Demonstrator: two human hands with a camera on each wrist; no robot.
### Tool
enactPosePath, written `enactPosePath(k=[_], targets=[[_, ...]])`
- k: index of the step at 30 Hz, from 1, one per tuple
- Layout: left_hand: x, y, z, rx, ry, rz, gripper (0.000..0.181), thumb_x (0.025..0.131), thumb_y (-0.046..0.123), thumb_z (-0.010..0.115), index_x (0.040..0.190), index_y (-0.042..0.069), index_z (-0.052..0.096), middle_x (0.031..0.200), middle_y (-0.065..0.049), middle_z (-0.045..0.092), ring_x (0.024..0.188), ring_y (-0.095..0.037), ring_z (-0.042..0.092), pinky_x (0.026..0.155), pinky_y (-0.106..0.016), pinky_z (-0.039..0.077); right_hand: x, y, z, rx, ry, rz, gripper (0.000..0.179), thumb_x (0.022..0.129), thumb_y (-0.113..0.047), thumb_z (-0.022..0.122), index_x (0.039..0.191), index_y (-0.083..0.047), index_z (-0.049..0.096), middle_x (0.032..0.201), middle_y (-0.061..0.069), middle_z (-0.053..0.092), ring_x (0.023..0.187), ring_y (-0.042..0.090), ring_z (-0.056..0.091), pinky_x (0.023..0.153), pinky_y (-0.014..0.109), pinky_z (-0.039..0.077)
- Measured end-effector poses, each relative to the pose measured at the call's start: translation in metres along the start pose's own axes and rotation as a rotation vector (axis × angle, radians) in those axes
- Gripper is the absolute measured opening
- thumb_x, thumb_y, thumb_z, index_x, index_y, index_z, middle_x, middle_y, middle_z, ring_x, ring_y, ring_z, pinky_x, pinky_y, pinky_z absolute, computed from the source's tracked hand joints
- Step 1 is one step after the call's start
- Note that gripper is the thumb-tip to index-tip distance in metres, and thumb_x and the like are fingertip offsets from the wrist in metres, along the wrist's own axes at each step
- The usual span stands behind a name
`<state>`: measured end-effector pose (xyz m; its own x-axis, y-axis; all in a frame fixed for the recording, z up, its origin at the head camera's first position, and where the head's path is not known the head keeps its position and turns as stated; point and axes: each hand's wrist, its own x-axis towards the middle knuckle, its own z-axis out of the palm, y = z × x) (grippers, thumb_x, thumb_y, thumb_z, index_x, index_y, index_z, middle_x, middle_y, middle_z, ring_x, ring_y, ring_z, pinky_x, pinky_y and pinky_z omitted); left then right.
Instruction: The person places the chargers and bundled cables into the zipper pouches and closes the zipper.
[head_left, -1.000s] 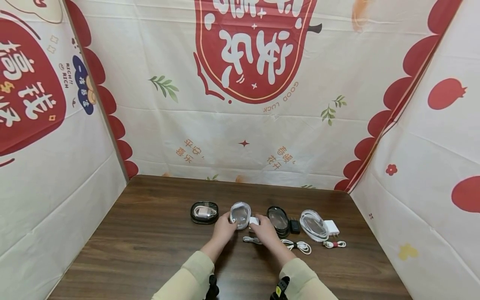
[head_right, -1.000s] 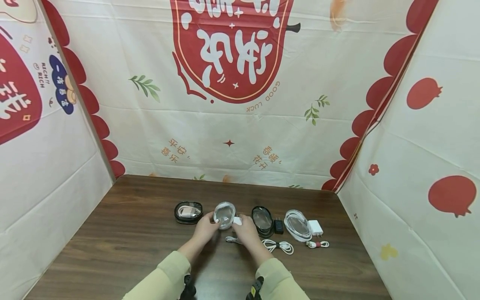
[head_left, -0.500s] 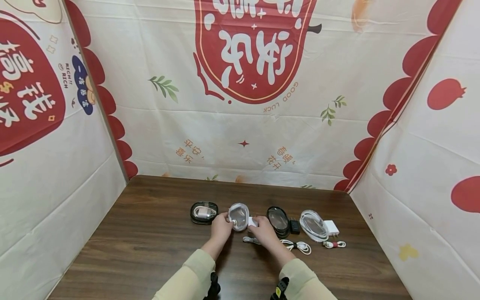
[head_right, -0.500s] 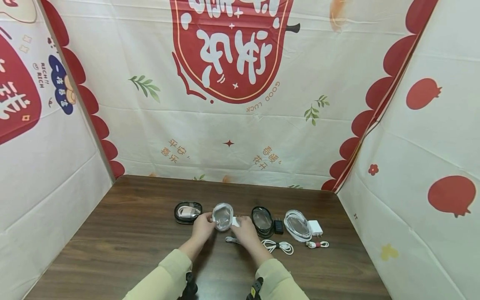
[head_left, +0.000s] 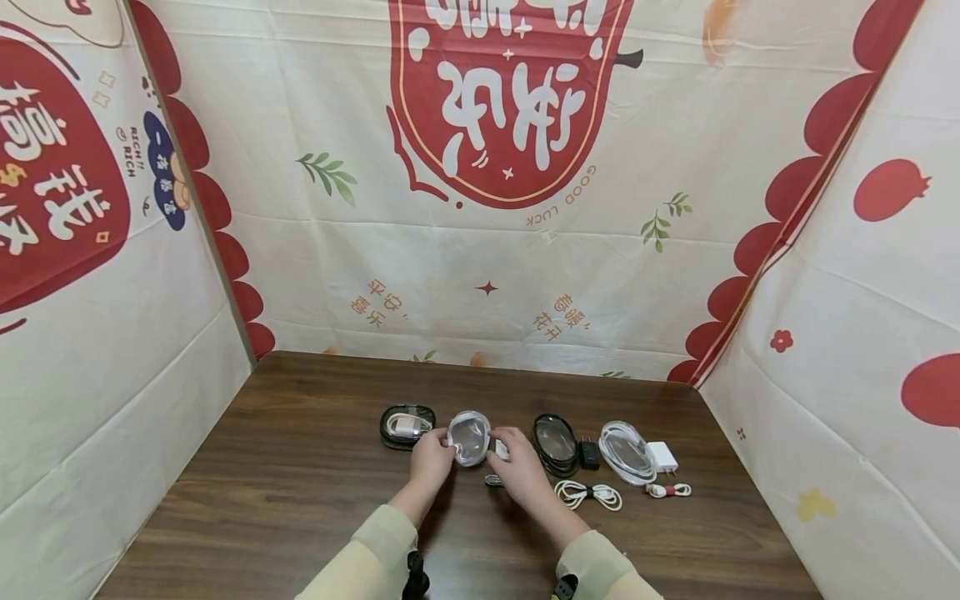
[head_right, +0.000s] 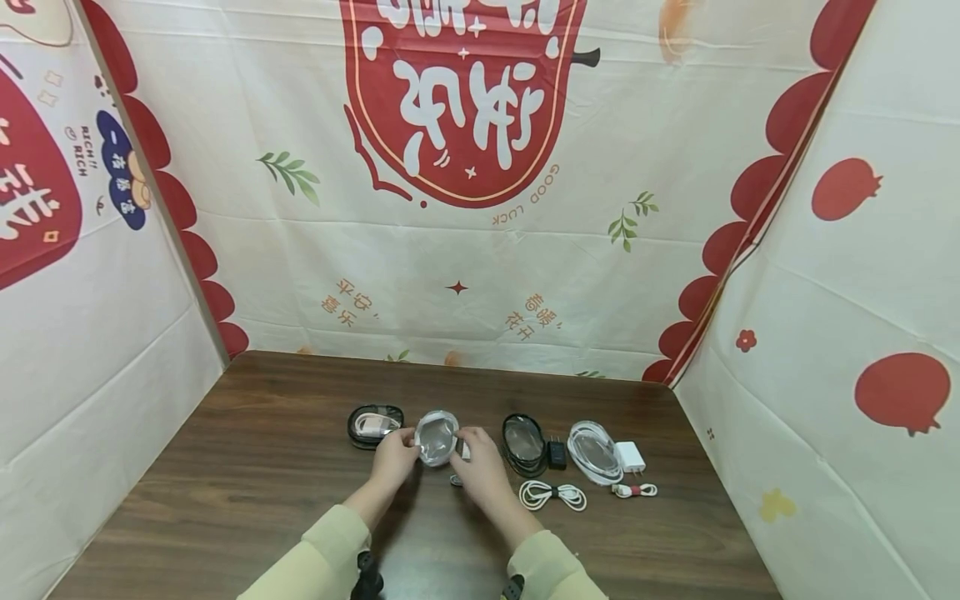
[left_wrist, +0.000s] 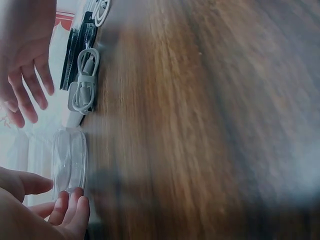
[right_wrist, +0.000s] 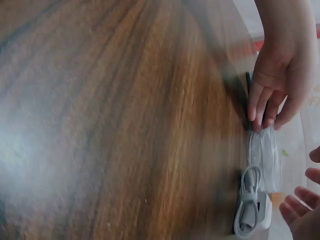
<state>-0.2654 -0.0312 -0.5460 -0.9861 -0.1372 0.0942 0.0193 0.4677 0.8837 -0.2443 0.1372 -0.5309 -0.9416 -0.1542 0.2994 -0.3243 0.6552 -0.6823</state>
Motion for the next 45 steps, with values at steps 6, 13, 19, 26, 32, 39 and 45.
enactPosePath(k=[6,13,19,26,32,39,45], targets=[[-0.006,-0.002,-0.007,-0.003,-0.013,0.024,0.036,0.075,-0.009,0.06,0.111,-0.012,0.066,0.085,-0.012,0.064,0.08,-0.023,0.057,0.075,-0.04,0.051,-0.006,-0.005,0.007,-0.008,-0.074,0.028,0.039,0.087,-0.009,0.066,0.122,0.006,0.06,0.123,0.019,0.056,0.118,0.037,0.053,0.098,0.051,0.043],[-0.012,-0.011,-0.018,0.038,-0.001,0.059,0.036,0.075,-0.009,0.058,0.11,-0.013,0.066,0.082,-0.012,0.065,0.075,-0.021,0.057,0.069,-0.035,0.05,-0.014,-0.01,0.011,-0.001,-0.149,-0.042,0.045,0.086,-0.009,0.069,0.125,0.008,0.057,0.129,0.023,0.053,0.121,0.04,0.05,0.101,0.054,0.04],[-0.016,-0.016,-0.03,0.05,-0.014,0.074,0.036,0.076,-0.011,0.055,0.111,-0.012,0.066,0.086,-0.014,0.068,0.078,-0.024,0.059,0.071,-0.038,0.05,-0.017,-0.01,0.013,-0.014,-0.175,-0.106,0.046,0.085,-0.01,0.07,0.126,0.007,0.057,0.134,0.024,0.049,0.124,0.04,0.047,0.101,0.055,0.039],[-0.018,-0.021,-0.042,0.095,-0.056,0.109,0.032,0.078,-0.009,0.055,0.107,-0.01,0.068,0.091,-0.015,0.07,0.085,-0.028,0.064,0.076,-0.042,0.052,-0.019,-0.011,0.013,-0.027,-0.236,-0.108,0.057,0.083,-0.014,0.073,0.134,0.002,0.053,0.141,0.023,0.044,0.128,0.042,0.043,0.101,0.058,0.037],[-0.019,-0.023,-0.051,0.125,-0.102,0.139,0.027,0.08,-0.008,0.057,0.103,-0.008,0.07,0.093,-0.015,0.071,0.09,-0.031,0.066,0.078,-0.043,0.052,-0.023,-0.016,0.017,-0.049,-0.316,-0.105,0.076,0.074,-0.019,0.083,0.14,-0.004,0.048,0.148,0.021,0.037,0.133,0.042,0.036,0.102,0.06,0.035],[-0.019,-0.024,-0.056,0.131,-0.185,0.163,0.024,0.081,-0.007,0.058,0.101,-0.006,0.071,0.089,-0.013,0.071,0.085,-0.027,0.065,0.074,-0.039,0.052,-0.024,-0.02,0.026,-0.112,-0.367,-0.151,0.091,0.065,-0.017,0.09,0.143,-0.006,0.045,0.147,0.02,0.038,0.133,0.04,0.035,0.105,0.055,0.035],[-0.02,-0.025,-0.059,0.098,-0.244,0.163,0.025,0.079,-0.008,0.057,0.099,-0.004,0.072,0.091,-0.012,0.072,0.087,-0.025,0.064,0.076,-0.038,0.052,-0.021,-0.017,0.032,-0.138,-0.331,-0.154,0.086,0.063,-0.01,0.088,0.14,-0.006,0.049,0.146,0.018,0.04,0.129,0.038,0.039,0.102,0.052,0.038]])
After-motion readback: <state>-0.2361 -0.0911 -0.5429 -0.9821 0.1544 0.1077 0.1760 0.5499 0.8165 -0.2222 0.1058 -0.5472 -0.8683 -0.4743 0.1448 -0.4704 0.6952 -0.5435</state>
